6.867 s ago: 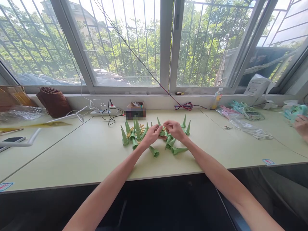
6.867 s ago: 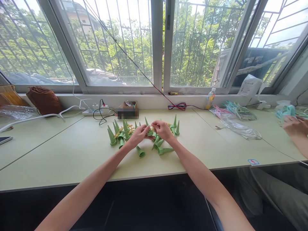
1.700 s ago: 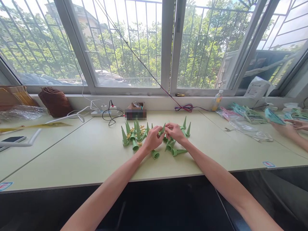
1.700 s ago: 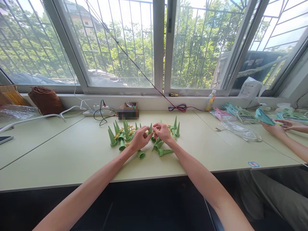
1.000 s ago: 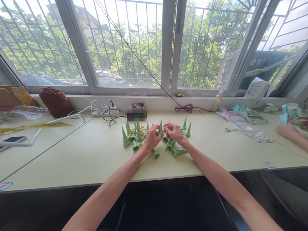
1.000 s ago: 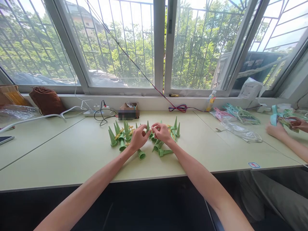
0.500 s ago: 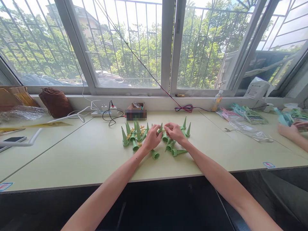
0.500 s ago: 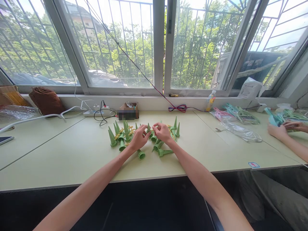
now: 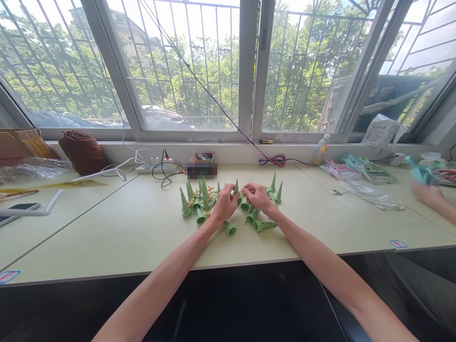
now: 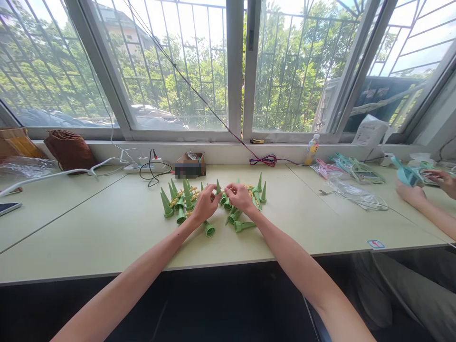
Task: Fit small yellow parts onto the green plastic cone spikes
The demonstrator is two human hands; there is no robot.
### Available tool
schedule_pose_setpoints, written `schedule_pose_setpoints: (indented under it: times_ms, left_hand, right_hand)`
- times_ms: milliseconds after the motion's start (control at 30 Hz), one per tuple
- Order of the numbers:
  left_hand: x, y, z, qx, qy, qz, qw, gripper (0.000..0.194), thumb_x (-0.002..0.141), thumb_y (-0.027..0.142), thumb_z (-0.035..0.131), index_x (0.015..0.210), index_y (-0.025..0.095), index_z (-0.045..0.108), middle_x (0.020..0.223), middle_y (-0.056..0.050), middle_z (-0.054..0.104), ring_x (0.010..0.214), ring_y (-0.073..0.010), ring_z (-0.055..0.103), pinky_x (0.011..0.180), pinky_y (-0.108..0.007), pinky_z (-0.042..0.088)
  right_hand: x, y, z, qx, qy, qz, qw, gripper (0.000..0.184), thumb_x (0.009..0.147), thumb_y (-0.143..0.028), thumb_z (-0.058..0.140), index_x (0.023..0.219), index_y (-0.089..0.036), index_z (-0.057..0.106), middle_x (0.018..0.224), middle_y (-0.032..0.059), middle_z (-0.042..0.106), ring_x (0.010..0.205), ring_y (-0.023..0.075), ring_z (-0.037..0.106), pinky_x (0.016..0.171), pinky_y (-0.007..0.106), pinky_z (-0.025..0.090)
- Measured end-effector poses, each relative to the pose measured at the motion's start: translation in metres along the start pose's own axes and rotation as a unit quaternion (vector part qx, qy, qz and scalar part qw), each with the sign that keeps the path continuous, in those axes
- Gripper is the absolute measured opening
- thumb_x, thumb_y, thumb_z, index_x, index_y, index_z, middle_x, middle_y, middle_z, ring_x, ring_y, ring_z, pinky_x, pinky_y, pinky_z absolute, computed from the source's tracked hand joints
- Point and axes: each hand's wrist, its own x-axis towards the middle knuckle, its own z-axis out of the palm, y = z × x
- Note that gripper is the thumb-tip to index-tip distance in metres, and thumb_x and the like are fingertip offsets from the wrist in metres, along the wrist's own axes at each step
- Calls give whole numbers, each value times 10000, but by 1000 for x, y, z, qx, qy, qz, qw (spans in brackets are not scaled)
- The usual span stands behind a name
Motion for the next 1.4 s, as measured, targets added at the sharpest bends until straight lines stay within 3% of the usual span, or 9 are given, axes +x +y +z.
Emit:
schedule_pose_setpoints:
  times_ms: [200, 567, 800, 1400]
  left_hand:
    - [0, 0, 0, -6, 8, -1, 1000, 50, 895, 237, 503, 887, 188, 508, 898, -25, 549, 547, -82, 465, 566, -251, 398]
    - [-2, 0, 0, -19, -6, 1, 1000, 73, 897, 253, 500, 870, 187, 484, 904, -32, 554, 538, -77, 463, 547, -244, 392]
    - [-3, 1, -1, -26, -11, 1, 1000, 74, 898, 257, 496, 873, 189, 487, 910, -35, 562, 525, -73, 455, 531, -242, 386]
    - [-3, 4, 0, -72, -30, 11, 997, 104, 892, 288, 521, 870, 188, 500, 895, -28, 554, 506, -57, 461, 486, -223, 385]
  right_hand:
    - [1, 1, -1, -17, 13, -18, 1000, 271, 821, -443, 551, 855, -187, 633, 752, 28, 643, 542, 125, 585, 447, 222, 440]
    - [-1, -1, -2, -7, 3, -20, 1000, 260, 837, -435, 529, 782, -192, 601, 521, -28, 520, 416, 104, 453, 422, 228, 389]
    - [-2, -5, -3, -4, -16, -8, 1000, 370, 849, -511, 516, 655, -196, 515, 460, -35, 496, 370, 95, 417, 419, 235, 360]
    - [0, -6, -3, -107, 13, -4, 994, 577, 903, -619, 355, 512, -205, 446, 437, 2, 486, 432, 124, 484, 496, 246, 369]
